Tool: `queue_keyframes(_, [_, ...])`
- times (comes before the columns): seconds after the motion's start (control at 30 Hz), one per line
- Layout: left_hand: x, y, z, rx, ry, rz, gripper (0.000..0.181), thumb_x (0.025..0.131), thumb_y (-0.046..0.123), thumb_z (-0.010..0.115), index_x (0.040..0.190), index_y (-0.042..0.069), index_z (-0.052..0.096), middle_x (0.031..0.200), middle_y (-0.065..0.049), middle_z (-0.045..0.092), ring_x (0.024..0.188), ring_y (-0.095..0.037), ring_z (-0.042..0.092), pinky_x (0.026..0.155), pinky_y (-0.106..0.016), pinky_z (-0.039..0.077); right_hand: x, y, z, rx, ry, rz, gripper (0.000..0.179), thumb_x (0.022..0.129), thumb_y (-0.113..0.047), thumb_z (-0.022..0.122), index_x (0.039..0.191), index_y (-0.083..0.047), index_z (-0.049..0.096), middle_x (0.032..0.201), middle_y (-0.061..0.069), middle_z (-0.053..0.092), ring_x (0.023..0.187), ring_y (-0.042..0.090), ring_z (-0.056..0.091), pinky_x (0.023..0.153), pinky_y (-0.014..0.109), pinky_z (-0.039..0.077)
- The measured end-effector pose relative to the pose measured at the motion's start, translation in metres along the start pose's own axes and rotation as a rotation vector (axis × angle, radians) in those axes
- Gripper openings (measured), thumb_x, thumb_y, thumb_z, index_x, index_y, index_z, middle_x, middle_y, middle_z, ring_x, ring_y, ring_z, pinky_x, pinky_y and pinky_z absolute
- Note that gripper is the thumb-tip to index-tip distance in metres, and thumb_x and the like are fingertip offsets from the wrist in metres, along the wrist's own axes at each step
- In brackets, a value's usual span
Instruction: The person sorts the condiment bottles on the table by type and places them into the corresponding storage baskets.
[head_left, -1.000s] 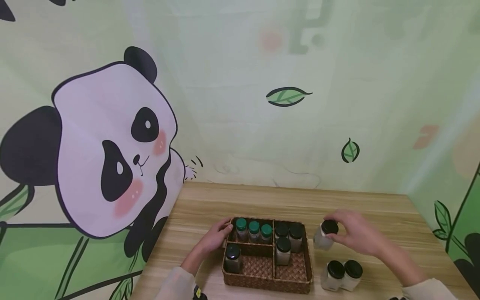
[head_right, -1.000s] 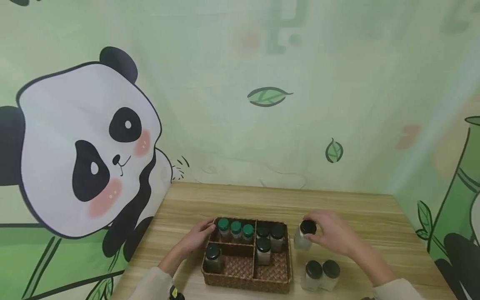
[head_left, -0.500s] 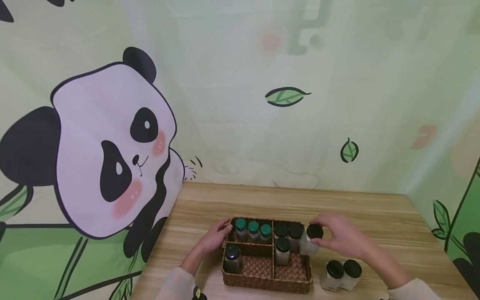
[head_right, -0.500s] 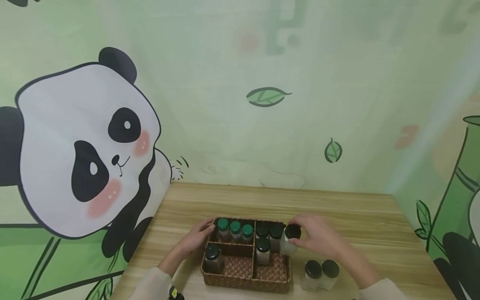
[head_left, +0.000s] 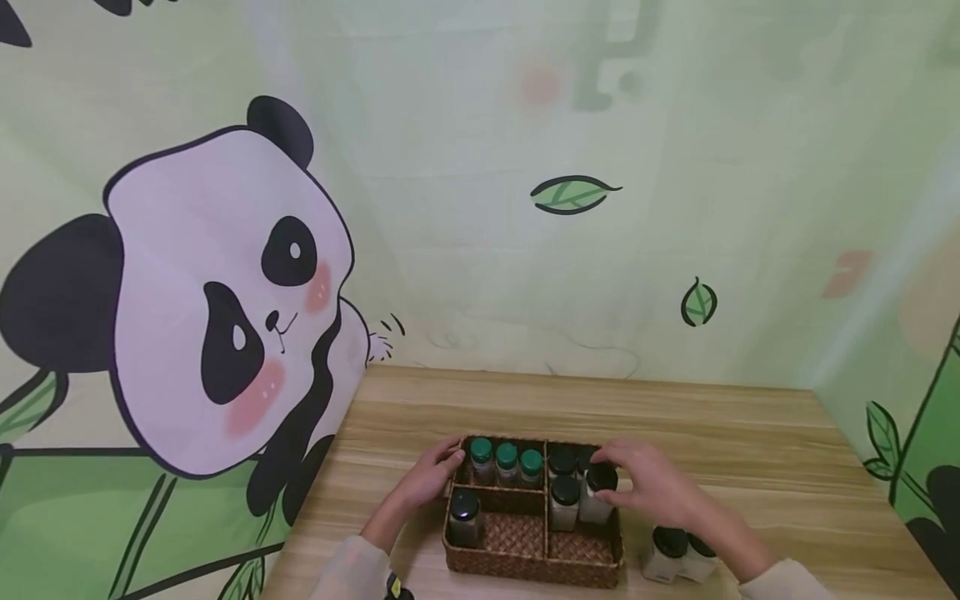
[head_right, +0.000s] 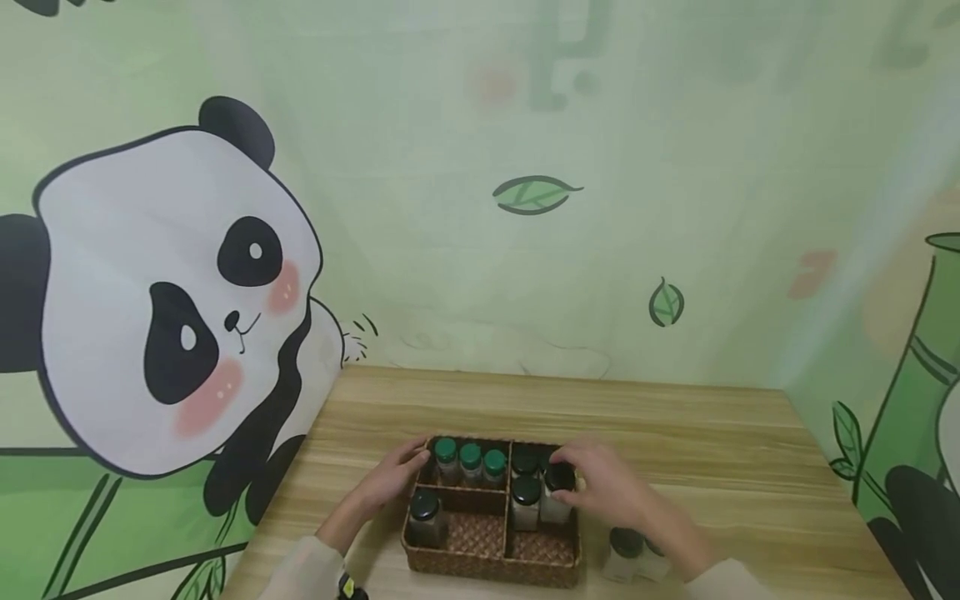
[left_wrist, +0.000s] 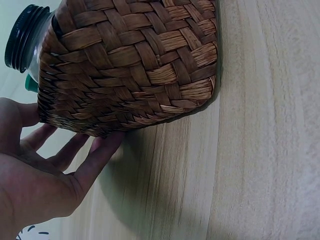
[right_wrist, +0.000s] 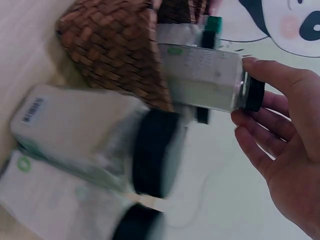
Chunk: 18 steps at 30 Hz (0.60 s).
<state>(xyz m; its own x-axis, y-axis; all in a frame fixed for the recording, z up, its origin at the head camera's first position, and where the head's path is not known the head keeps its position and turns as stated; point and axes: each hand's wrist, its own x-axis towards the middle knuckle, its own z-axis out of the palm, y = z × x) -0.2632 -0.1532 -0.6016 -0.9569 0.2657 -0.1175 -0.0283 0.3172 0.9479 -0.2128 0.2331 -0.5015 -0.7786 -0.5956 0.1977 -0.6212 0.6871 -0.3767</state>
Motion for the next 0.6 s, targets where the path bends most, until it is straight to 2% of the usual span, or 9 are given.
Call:
queue_keyframes(0.1, [0.0,0.0,0.0,0.004,-0.002,0.005,0.05,0.114,0.026,0.049,0.158,0.002,0.046,0.154,-0.033,0.049,0.142,-0.05,0.046,0.112,-0.065,0.041,0.0,0.002,0.009,0.022,-0.002,0.014,0.038,0.091,-0.028,0.087,0.121,-0.008,0.074,0.113,0.0,0.072,0.102,0.021,0.068,0.083,0.043,0.058])
queue_keyframes(0.3, [0.0,0.001,0.002,0.009,0.002,0.012,0.048,0.114,0.023,0.049,0.157,0.001,0.047,0.153,-0.033,0.05,0.142,-0.05,0.047,0.113,-0.065,0.039,-0.003,0.005,0.025,0.025,0.048,-0.002,0.037,0.089,-0.022,0.088,0.12,-0.008,0.074,0.113,0.001,0.072,0.103,0.024,0.069,0.084,0.045,0.059])
queue_keyframes(0.53, [0.001,0.0,0.001,0.008,0.004,0.007,0.049,0.114,0.024,0.049,0.157,0.001,0.046,0.153,-0.033,0.05,0.142,-0.049,0.047,0.113,-0.063,0.04,-0.007,0.001,0.031,0.015,0.075,0.039,0.039,0.09,-0.023,0.088,0.123,-0.008,0.074,0.122,0.009,0.072,0.114,0.034,0.069,0.092,0.054,0.058])
queue_keyframes(0.6, [0.001,0.0,0.001,0.01,0.004,0.005,0.049,0.114,0.025,0.049,0.157,0.001,0.046,0.153,-0.033,0.049,0.142,-0.049,0.047,0.113,-0.063,0.04,-0.008,0.0,0.032,0.006,0.076,0.047,0.04,0.09,-0.024,0.088,0.123,-0.008,0.073,0.122,0.009,0.072,0.114,0.034,0.069,0.092,0.054,0.058])
